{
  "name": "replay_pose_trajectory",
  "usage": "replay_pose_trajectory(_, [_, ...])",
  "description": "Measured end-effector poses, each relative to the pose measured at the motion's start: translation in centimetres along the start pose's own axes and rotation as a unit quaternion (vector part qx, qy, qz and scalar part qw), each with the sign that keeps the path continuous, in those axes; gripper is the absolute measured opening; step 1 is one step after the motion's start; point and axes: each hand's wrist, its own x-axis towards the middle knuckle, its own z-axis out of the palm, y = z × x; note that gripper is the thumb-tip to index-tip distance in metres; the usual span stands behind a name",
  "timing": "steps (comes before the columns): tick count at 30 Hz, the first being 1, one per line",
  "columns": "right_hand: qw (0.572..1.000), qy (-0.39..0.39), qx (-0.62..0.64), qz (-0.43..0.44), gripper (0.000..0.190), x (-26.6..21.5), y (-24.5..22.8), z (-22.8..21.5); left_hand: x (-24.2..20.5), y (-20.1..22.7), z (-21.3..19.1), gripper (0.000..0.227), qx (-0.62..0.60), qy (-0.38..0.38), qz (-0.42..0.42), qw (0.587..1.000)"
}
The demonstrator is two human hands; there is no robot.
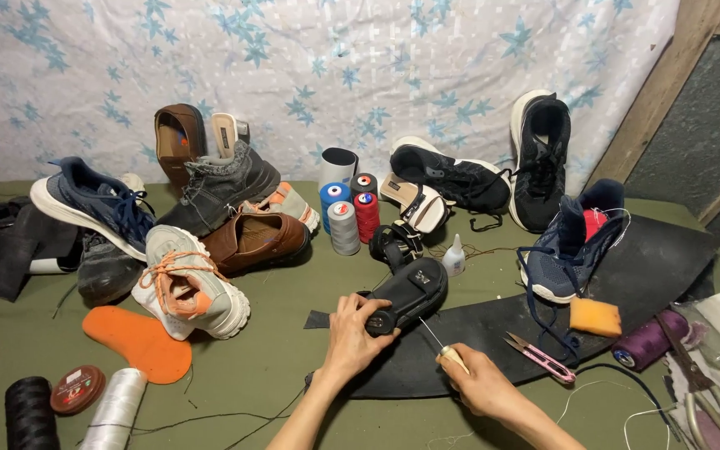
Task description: Hand-stitching the strap of a black sandal using an awl and thread on a cluttered repair workbench.
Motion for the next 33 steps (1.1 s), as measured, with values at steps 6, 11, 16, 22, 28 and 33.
replay_pose_trajectory(6, [0.977,0.050,-0.203,-0.041,0.030,1.3,3.5,-0.7,-1.4,-0.6,1.5,0.052,0.054,0.038,0.087,0.994])
replay_pose_trajectory(11, [0.963,0.052,-0.256,-0.061,0.025,0.7,5.2,-0.2,-1.8,-0.9,1.6,0.069,0.079,0.038,0.124,0.988])
replay_pose_trajectory(16, [0.941,0.104,-0.303,-0.107,0.025,1.2,8.2,1.1,-1.1,1.6,-3.5,0.099,0.016,-0.128,0.076,0.989])
replay_pose_trajectory(22, [0.913,0.152,-0.348,-0.150,0.027,1.9,9.4,2.1,2.7,2.1,-3.5,0.029,0.032,-0.071,0.101,0.992])
replay_pose_trajectory(28, [0.908,0.176,-0.363,-0.116,0.026,2.7,8.9,2.0,7.3,2.2,-1.0,0.038,0.139,-0.258,0.079,0.953])
replay_pose_trajectory(33, [0.955,0.115,-0.272,-0.039,0.029,2.2,6.3,0.8,7.9,0.1,0.7,0.018,0.142,-0.269,0.055,0.951])
